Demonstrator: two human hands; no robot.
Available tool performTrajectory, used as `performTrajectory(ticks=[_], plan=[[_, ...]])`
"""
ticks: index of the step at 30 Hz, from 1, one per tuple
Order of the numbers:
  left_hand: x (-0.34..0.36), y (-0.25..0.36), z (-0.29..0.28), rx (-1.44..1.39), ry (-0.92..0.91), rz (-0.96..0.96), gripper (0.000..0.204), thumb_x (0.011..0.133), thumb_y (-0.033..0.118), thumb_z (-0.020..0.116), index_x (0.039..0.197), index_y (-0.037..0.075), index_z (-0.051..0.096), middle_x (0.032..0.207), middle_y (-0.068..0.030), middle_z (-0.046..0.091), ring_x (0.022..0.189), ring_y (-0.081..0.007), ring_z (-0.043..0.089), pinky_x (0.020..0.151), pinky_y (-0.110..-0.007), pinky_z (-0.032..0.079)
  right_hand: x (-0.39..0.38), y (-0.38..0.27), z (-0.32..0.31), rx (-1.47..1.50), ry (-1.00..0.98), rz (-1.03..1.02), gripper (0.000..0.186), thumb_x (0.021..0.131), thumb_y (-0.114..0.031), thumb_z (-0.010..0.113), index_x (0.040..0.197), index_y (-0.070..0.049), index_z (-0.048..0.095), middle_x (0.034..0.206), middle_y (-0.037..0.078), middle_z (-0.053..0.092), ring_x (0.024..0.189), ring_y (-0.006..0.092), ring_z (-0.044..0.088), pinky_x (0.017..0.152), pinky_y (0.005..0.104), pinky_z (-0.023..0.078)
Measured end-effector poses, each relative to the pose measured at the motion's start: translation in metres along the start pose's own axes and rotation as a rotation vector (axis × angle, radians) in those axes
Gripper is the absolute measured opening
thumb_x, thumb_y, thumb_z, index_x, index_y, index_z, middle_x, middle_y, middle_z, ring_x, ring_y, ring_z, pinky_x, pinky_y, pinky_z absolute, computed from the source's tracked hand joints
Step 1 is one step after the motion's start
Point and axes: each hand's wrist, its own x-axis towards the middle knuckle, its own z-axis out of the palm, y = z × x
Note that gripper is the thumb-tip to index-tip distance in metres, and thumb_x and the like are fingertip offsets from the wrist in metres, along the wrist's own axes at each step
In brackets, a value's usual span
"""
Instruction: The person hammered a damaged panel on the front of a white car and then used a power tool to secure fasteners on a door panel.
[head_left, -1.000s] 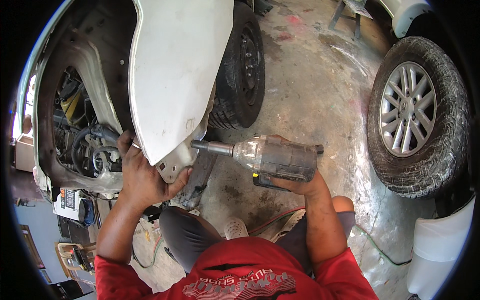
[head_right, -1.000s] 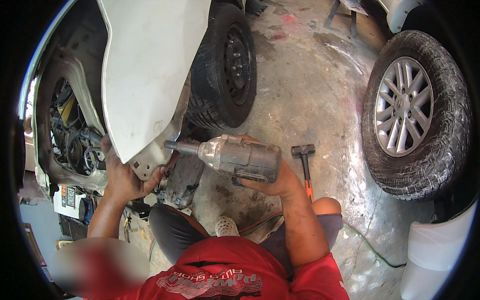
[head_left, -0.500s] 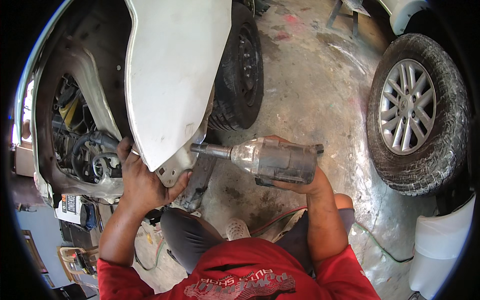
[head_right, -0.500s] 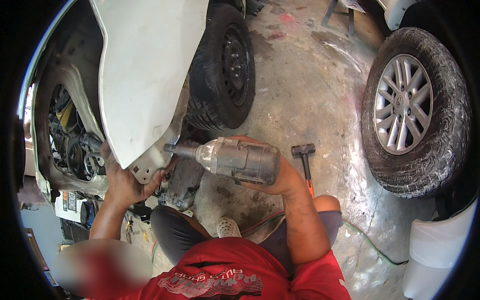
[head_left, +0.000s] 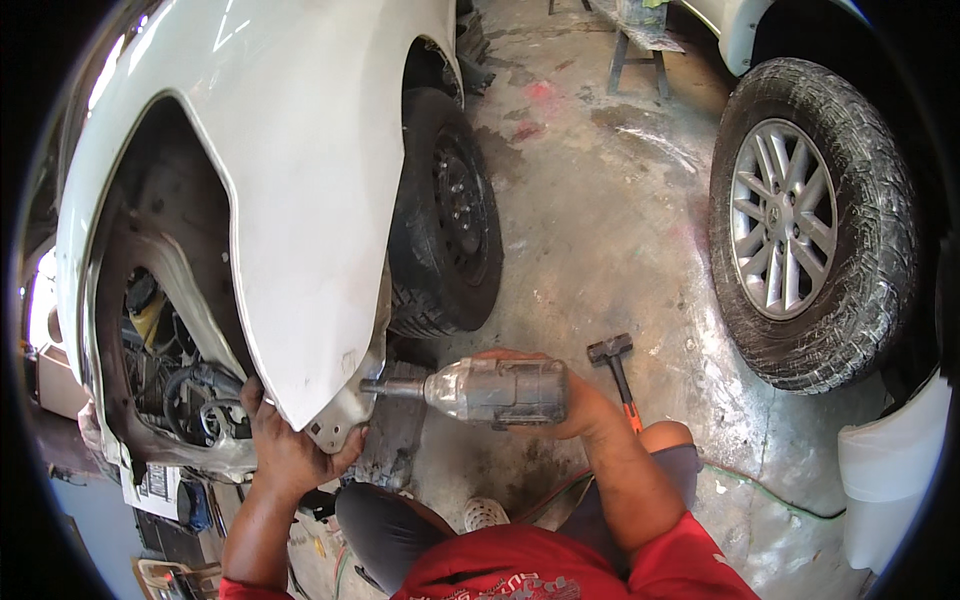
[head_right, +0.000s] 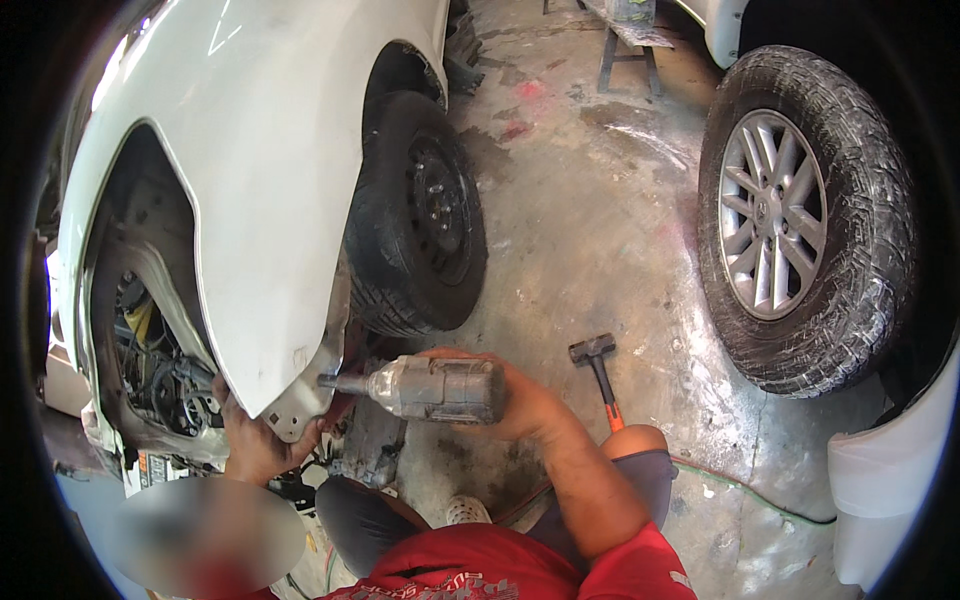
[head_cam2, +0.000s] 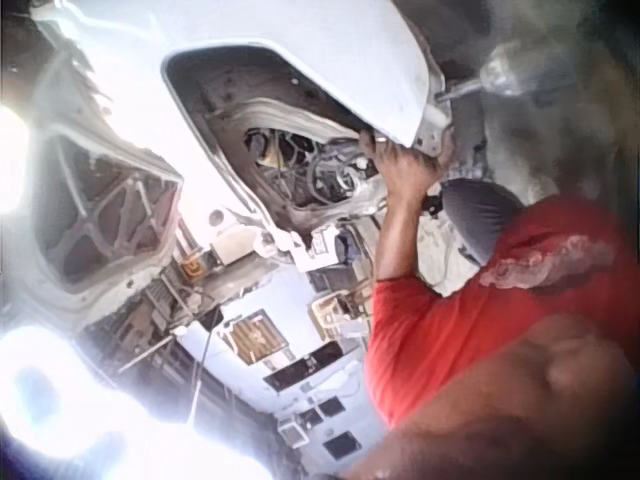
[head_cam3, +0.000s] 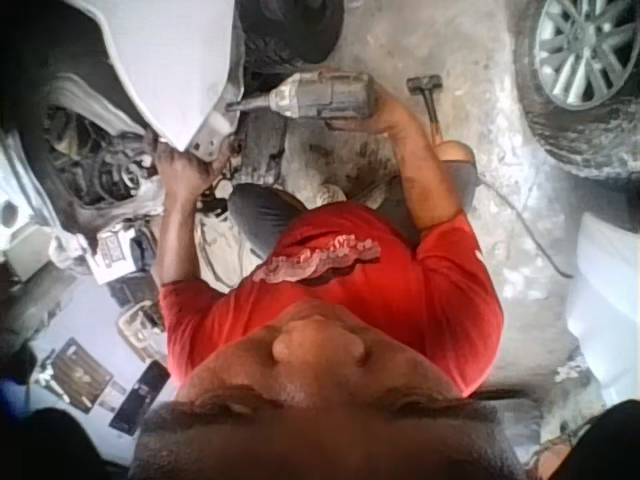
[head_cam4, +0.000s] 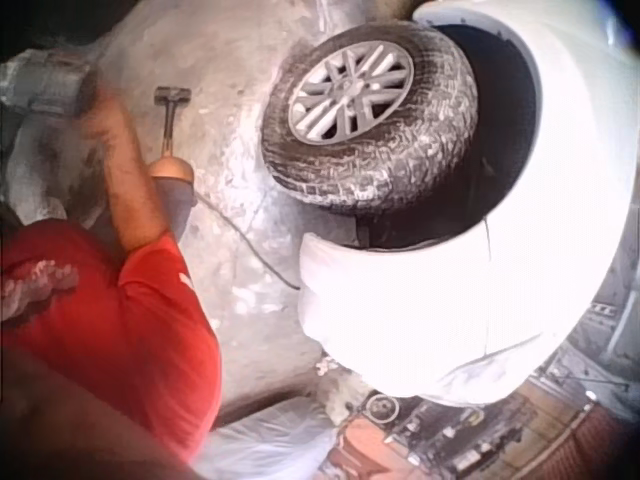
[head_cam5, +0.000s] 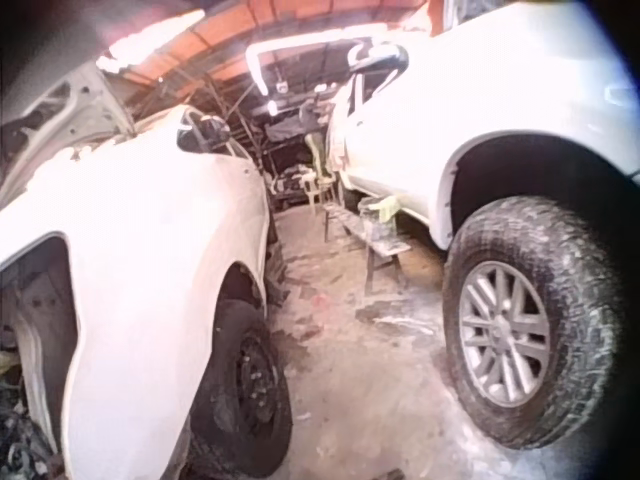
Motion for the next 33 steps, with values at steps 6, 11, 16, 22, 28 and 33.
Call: performTrajectory(ticks=[6,11,16,22,28,33], plan=[[-0.001,0.0,0.006,-0.025,-0.026,-0.003,0.074,0.067,0.04,0.078,0.128,0.003,0.057,0.119,-0.0181,0.065,0.114,-0.0402,0.059,0.105,-0.056,0.032,0.01,-0.021,-0.004,-0.076,-0.047,-0.018,0.073,0.071,0.001,0.078,0.14,-0.006,0.055,0.136,0.009,0.063,0.121,0.0201,0.061,0.106,0.0333,0.045],[-0.016,-0.009,0.011,0.032,-0.007,0.022,0.079,0.068,0.046,0.08,0.13,0.004,0.054,0.123,-0.0178,0.059,0.115,-0.0402,0.057,0.103,-0.059,0.035,0.005,-0.02,-0.019,-0.076,-0.057,-0.084,0.076,0.069,0.0,0.079,0.141,-0.011,0.055,0.136,0.009,0.064,0.123,0.0226,0.062,0.107,0.0353,0.045],[-0.021,-0.021,-0.027,0.054,-0.085,0.1,0.08,0.079,0.064,0.07,0.123,-0.002,0.061,0.116,-0.021,0.063,0.115,-0.0425,0.057,0.102,-0.058,0.038,-0.012,0.002,-0.055,-0.415,-0.041,0.321,0.07,0.072,-0.004,0.075,0.139,-0.01,0.055,0.128,0.014,0.067,0.118,0.0304,0.064,0.103,0.0403,0.049],[-0.011,-0.062,-0.029,0.239,0.131,0.051,0.085,0.09,0.071,0.045,0.121,-0.005,0.063,0.13,-0.0287,0.059,0.124,-0.0461,0.053,0.108,-0.055,0.035,-0.042,0.186,-0.009,-0.995,-0.058,0.92,0.075,0.077,-0.01,0.066,0.149,-0.006,0.043,0.125,0.02,0.065,0.113,0.0384,0.063,0.094,0.047,0.052],[-0.017,-0.074,-0.023,0.233,0.116,0.038,0.072,0.089,0.057,0.058,0.129,-0.003,0.059,0.14,-0.0274,0.053,0.13,-0.0455,0.046,0.106,-0.055,0.035,-0.113,0.299,0.046,-1.117,-0.332,0.874,0.056,0.086,-0.013,0.058,0.14,-0.006,0.05,0.125,0.022,0.059,0.114,0.0416,0.06,0.095,0.0504,0.051],[-0.03,-0.076,-0.023,0.253,0.062,0.009,0.058,0.084,0.034,0.076,0.128,0.0,0.062,0.143,-0.023,0.052,0.133,-0.045,0.046,0.105,-0.053,0.042,-0.121,0.319,0.071,-1.064,-0.415,0.759,0.05,0.086,-0.013,0.056,0.135,-0.004,0.053,0.123,0.021,0.061,0.115,0.0412,0.06,0.095,0.0502,0.051]])
